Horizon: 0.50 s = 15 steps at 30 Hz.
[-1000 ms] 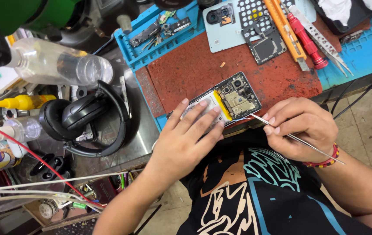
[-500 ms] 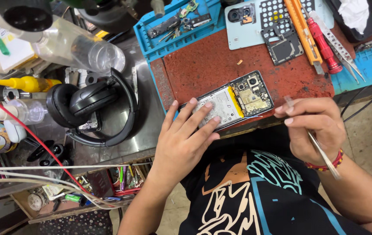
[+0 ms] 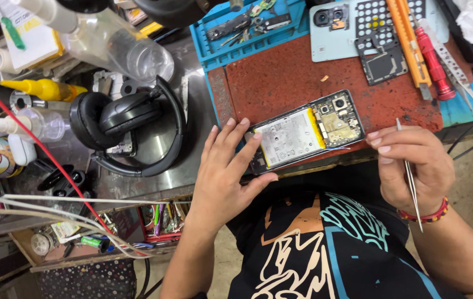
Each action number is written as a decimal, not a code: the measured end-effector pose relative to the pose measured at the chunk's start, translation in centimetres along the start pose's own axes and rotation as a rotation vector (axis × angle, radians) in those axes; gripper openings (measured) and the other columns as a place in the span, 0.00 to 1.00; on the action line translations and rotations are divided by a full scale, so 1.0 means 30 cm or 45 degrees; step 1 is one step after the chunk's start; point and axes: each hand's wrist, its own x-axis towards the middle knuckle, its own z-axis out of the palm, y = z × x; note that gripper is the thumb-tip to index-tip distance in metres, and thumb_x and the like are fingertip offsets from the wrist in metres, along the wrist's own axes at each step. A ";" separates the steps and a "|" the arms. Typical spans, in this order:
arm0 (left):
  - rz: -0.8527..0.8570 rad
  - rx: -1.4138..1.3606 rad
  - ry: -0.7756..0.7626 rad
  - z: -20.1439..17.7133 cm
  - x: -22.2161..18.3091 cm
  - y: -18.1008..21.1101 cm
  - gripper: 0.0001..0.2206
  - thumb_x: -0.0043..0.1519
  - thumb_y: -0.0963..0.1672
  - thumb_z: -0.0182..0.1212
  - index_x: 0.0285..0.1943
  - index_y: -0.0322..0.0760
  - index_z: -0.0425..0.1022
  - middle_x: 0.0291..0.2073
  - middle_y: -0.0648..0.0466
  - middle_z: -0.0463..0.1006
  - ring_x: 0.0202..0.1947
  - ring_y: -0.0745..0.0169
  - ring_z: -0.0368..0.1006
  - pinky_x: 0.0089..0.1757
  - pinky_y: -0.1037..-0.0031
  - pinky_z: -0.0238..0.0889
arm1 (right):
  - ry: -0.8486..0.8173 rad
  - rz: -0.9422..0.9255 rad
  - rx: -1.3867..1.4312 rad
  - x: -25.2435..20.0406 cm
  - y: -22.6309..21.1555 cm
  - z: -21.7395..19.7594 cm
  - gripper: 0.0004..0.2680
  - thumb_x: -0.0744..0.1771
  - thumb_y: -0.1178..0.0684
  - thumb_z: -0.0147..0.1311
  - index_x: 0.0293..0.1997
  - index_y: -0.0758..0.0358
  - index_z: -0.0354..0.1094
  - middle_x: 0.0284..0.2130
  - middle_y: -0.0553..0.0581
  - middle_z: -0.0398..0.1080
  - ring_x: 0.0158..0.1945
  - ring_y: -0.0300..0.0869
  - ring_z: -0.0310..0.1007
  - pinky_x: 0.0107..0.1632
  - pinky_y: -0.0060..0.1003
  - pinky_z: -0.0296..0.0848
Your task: The person works on the internal components of a disassembled phone on a repair bench, using a probe to disconnect or reconnect internal cables and then cleaning parts of the device with a cloth.
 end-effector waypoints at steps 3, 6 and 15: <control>-0.048 -0.037 0.033 0.008 -0.026 -0.011 0.34 0.57 0.53 0.73 0.70 0.38 0.67 0.70 0.44 0.67 0.73 0.38 0.60 0.70 0.44 0.49 | -0.059 -0.040 -0.136 0.004 -0.008 0.001 0.05 0.69 0.68 0.56 0.45 0.68 0.64 0.42 0.62 0.72 0.45 0.48 0.78 0.51 0.38 0.79; -0.074 -0.057 0.061 0.016 -0.036 -0.007 0.35 0.57 0.53 0.73 0.71 0.37 0.66 0.71 0.43 0.66 0.74 0.38 0.58 0.70 0.44 0.48 | -0.086 -0.064 -0.200 0.009 -0.021 0.008 0.06 0.68 0.68 0.58 0.44 0.68 0.64 0.42 0.62 0.73 0.45 0.49 0.78 0.51 0.38 0.78; 0.082 0.086 -0.001 0.035 0.058 0.094 0.36 0.60 0.54 0.70 0.75 0.39 0.62 0.75 0.44 0.60 0.77 0.41 0.53 0.73 0.46 0.42 | -0.121 0.043 -0.217 0.021 -0.048 0.003 0.05 0.67 0.68 0.57 0.44 0.68 0.67 0.42 0.61 0.73 0.46 0.48 0.78 0.52 0.37 0.77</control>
